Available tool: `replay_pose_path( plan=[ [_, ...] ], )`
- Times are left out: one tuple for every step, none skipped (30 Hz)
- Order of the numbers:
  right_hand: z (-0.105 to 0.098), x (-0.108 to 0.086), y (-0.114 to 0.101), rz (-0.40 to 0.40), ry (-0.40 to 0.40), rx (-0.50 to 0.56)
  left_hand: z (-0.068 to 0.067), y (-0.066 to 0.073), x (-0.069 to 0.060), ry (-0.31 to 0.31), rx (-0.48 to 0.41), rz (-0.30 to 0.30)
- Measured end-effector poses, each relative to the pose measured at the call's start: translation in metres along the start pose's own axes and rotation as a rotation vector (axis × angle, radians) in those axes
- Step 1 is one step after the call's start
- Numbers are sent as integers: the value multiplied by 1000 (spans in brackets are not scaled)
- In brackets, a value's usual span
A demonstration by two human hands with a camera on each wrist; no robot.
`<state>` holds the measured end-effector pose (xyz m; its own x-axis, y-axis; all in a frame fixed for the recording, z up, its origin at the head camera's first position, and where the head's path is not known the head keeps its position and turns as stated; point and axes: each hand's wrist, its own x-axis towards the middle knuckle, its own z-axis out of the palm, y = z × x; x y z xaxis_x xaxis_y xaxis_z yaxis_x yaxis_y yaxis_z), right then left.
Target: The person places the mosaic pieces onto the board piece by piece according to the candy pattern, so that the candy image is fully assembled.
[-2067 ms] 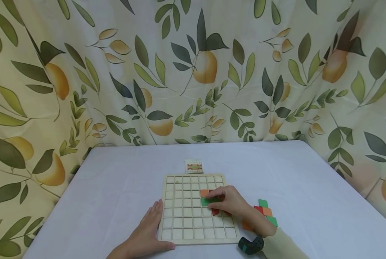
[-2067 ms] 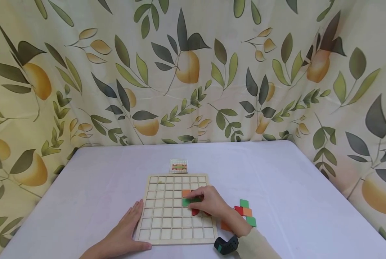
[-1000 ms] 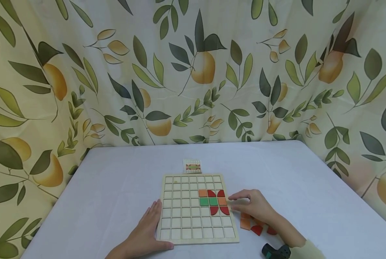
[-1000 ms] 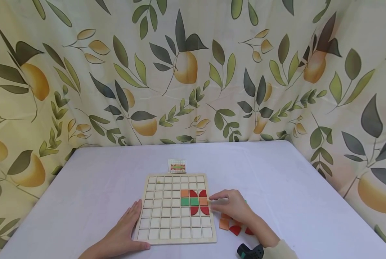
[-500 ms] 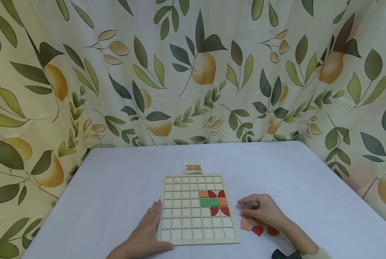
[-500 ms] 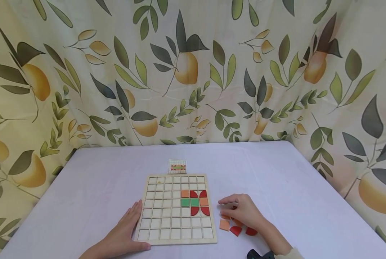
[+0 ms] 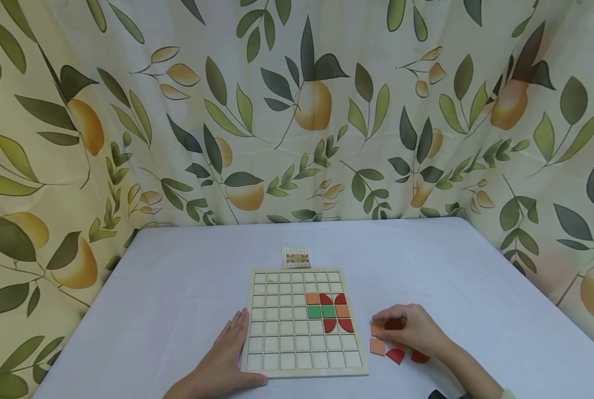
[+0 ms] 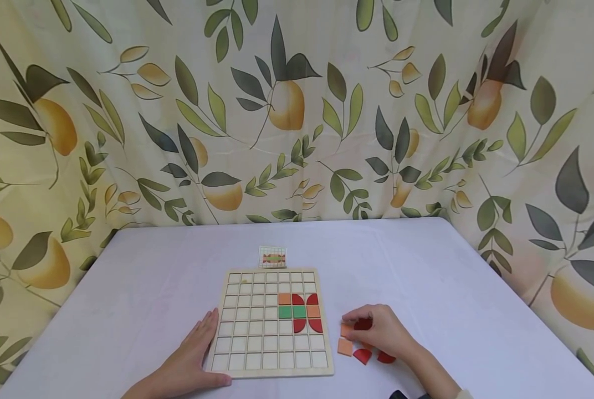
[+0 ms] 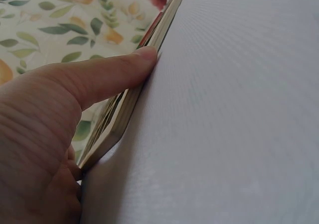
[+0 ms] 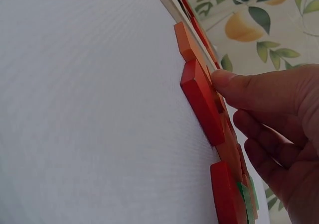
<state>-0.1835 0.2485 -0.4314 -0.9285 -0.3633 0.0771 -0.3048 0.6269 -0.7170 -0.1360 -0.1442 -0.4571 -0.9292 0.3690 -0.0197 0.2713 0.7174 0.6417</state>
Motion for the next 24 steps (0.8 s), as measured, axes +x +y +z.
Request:
replay_pose_path(
  plan=[
    [0, 0, 0, 1, -4, 2, 0, 0, 0, 0, -2, 0],
    [0, 0, 0, -1, -7, 7, 0, 0, 0, 0, -3, -1],
    [0, 1, 0, -2, -8, 12, 0, 0, 0, 1, -4, 0],
    [0, 2, 1, -2, -10, 21, 0, 0, 0, 2, -6, 0],
    [1, 3, 1, 0, -11, 26, 0, 0, 0, 3, -7, 1],
    [1, 4, 1, 3, -13, 31, 0, 0, 0, 3, -7, 2],
    [1, 6, 1, 9, -15, 35, 0, 0, -1, 4, -8, 4],
    [1, 7, 1, 15, -16, 37, 0, 0, -1, 5, -6, 5],
    [1, 8, 1, 24, -16, 35, 0, 0, -1, 6, -5, 7],
    [2, 9, 0, 32, -16, 34, 0, 0, -1, 6, -4, 8],
    [2, 10, 0, 39, -16, 32, 0, 0, -1, 7, -3, 11],
    [2, 11, 0, 44, -17, 32, 0, -1, -1, 7, -1, 13],
    [2, 12, -1, 43, -17, 32, 0, -1, -1, 9, 0, 15],
    [2, 12, -1, 41, -18, 32, 0, -1, -1, 9, 1, 17],
    [2, 13, -1, 40, -18, 35, 0, -1, -1, 10, 2, 18],
    [2, 13, -1, 38, -18, 37, -1, -1, -1, 11, 5, 19],
    [2, 14, -1, 34, -18, 37, -1, -2, -1, 11, 6, 20],
    [2, 14, -1, 35, -16, 39, -1, -2, -1, 12, 6, 22],
    [1, 14, -1, 32, -17, 40, -1, -2, -1, 12, 6, 23],
    [1, 14, -1, 34, -18, 43, -1, -2, -1, 13, 7, 24],
    [1, 14, -1, 40, -18, 45, -1, -2, -1, 13, 7, 25],
    [1, 14, 0, 41, -20, 48, -1, -2, -1, 12, 8, 25],
    [1, 14, 1, 47, -22, 51, -1, -2, -1, 12, 7, 26],
    [1, 14, 1, 54, -23, 54, -1, -2, -1, 13, 7, 27]
  ],
)
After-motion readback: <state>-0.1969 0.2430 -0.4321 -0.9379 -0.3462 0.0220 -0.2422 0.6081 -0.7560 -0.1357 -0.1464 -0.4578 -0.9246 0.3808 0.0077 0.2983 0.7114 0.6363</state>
